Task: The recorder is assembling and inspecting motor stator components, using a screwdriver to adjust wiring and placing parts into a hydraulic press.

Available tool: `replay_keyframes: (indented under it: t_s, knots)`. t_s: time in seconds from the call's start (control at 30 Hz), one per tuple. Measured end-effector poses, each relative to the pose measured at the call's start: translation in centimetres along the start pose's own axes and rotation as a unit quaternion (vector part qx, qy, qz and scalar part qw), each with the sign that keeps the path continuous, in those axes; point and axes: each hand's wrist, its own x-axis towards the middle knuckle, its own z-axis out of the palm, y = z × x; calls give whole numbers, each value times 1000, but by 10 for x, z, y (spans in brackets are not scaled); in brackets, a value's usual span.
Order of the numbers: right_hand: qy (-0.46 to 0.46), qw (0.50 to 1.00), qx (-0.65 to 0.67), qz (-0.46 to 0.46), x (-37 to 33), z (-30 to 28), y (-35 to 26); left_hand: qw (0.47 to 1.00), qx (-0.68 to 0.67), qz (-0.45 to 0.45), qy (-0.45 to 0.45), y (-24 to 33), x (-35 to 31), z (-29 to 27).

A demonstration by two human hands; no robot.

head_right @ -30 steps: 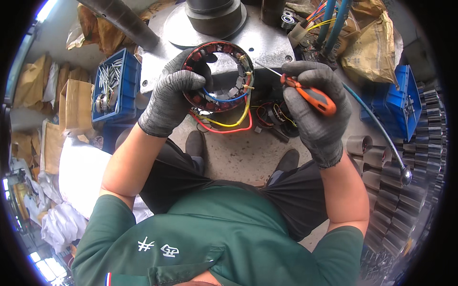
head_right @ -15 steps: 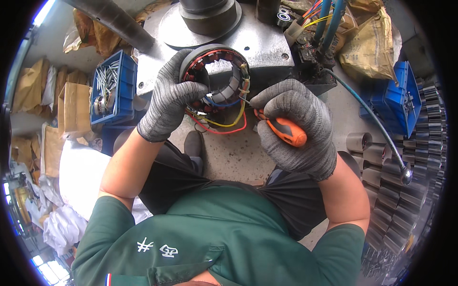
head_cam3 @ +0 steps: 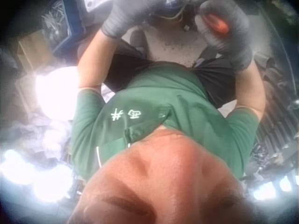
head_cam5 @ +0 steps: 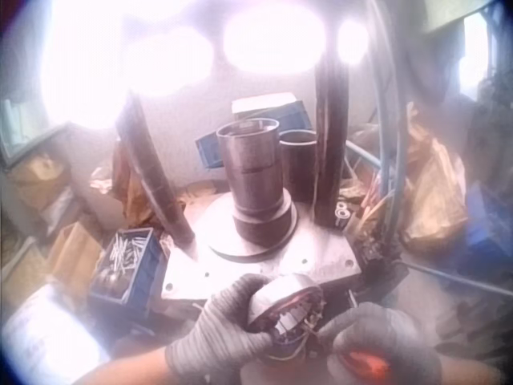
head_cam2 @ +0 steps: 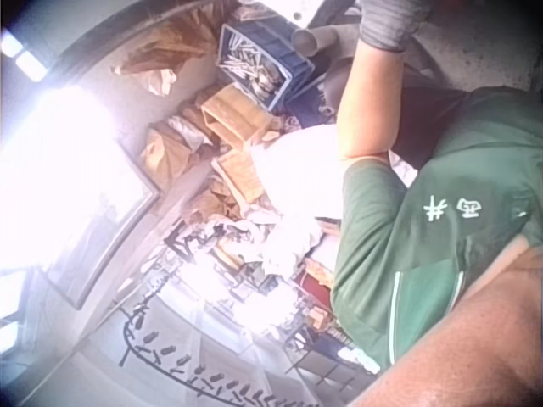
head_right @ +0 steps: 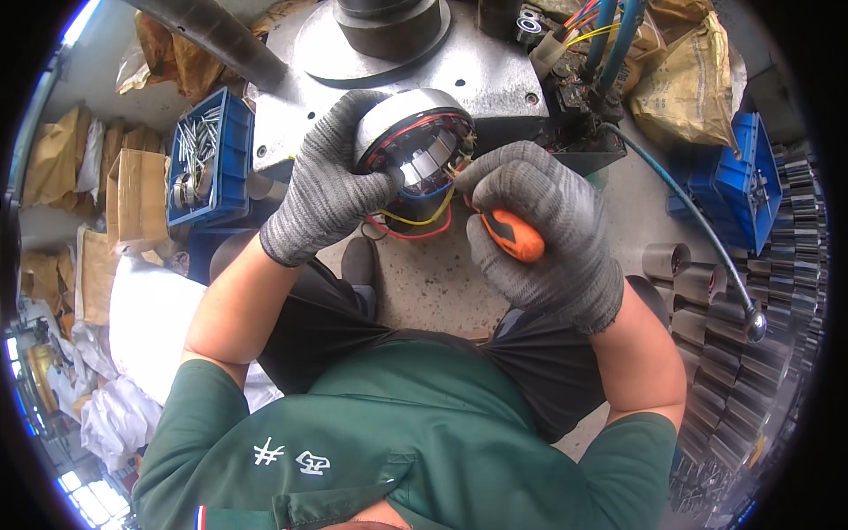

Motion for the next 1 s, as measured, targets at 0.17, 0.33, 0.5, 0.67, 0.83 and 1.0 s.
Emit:
replay_keyframes:
  t_s: [0.17, 0.33, 0.5, 0.67, 0.83, 1.0]
  knots:
    - [-13, 982, 153, 105, -5, 0, 6, 999, 52, 14, 10, 0, -1, -2]
    - [61, 938, 302, 162, -7, -18, 6, 999, 32, -22, 19, 14, 1, 4]
    - [117, 929, 298, 185, -7, -27, 7, 996, -54, -70, 10, 2, 2, -11]
    - [43, 984, 160, 72, -8, -13, 11, 997, -60, -36, 23, 9, 3, -5]
    - [24, 995, 92, 40, -6, 1, 13, 992, 122, 23, -2, 9, 2, 1]
    - [28, 999, 26, 38, -4, 6, 17, 980, 178, 92, -14, 5, -1, 6]
